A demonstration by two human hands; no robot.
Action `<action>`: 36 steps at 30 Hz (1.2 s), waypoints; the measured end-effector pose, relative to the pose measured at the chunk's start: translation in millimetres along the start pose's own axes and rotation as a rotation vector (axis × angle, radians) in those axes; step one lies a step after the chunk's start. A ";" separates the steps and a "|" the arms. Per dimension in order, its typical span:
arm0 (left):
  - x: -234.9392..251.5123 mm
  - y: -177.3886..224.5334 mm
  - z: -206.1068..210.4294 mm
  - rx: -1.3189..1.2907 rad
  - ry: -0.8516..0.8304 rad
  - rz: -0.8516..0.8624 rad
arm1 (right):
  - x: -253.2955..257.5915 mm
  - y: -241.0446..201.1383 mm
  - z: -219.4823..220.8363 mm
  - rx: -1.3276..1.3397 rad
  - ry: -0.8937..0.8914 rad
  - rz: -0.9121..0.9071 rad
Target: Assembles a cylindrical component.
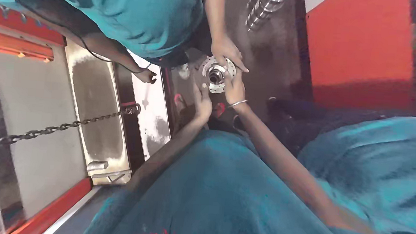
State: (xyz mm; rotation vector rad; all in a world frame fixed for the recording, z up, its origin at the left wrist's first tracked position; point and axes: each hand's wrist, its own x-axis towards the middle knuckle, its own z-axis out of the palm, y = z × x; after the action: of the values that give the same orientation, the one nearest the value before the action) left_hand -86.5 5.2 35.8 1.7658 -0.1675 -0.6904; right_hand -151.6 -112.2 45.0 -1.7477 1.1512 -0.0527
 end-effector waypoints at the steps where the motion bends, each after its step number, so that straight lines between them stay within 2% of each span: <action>1: -10.0 8.4 2.8 -0.083 -0.013 -0.091 | -1.3 0.8 -1.6 0.014 -0.009 0.003; 3: -21.6 19.0 5.3 -0.179 -0.003 -0.178 | -2.9 3.0 -4.9 0.038 -0.010 -0.003; 5: -29.7 25.5 5.3 -0.171 -0.018 -0.181 | -0.9 5.7 -4.6 0.049 -0.008 -0.029; 8: -36.8 20.7 -6.6 -0.089 -0.125 -0.159 | 4.4 9.3 -3.1 0.051 -0.006 -0.018; 12: -6.3 -1.4 -33.5 -0.024 -0.086 -0.077 | 3.4 14.9 -9.3 0.072 -0.029 0.004; 15: 25.5 -2.4 -50.3 0.078 -0.237 -0.036 | -3.2 19.3 -7.9 0.088 -0.036 -0.015; 18: 43.6 -7.1 -50.8 0.064 -0.334 -0.005 | -1.8 13.6 -11.2 0.085 -0.027 -0.004; 20: 40.2 -12.2 -44.5 0.091 -0.281 0.019 | 1.0 10.2 -8.7 0.097 -0.013 0.005; 24: 28.1 -21.8 -26.4 0.100 -0.162 -0.051 | 5.8 7.0 -11.3 0.099 -0.035 0.025; 29: 16.5 -3.2 -41.9 -0.318 -0.306 -0.211 | 5.2 10.3 -10.6 0.074 -0.016 0.002; 30: 15.9 -0.2 -46.7 -0.334 -0.344 -0.223 | 5.9 10.4 -10.4 0.069 -0.014 -0.003; 33: 20.0 -10.0 -52.4 -0.159 -0.379 -0.144 | 12.7 12.6 -7.6 0.053 -0.005 -0.011; 36: 20.9 -21.0 -38.4 -0.079 -0.238 -0.150 | 17.3 15.1 -5.1 0.057 0.004 -0.021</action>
State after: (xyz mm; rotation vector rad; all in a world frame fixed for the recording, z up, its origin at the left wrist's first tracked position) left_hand -54.0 34.4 14.7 1.6292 -0.1683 -1.0031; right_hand -154.8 -128.8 28.6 -1.7104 1.1240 -0.1006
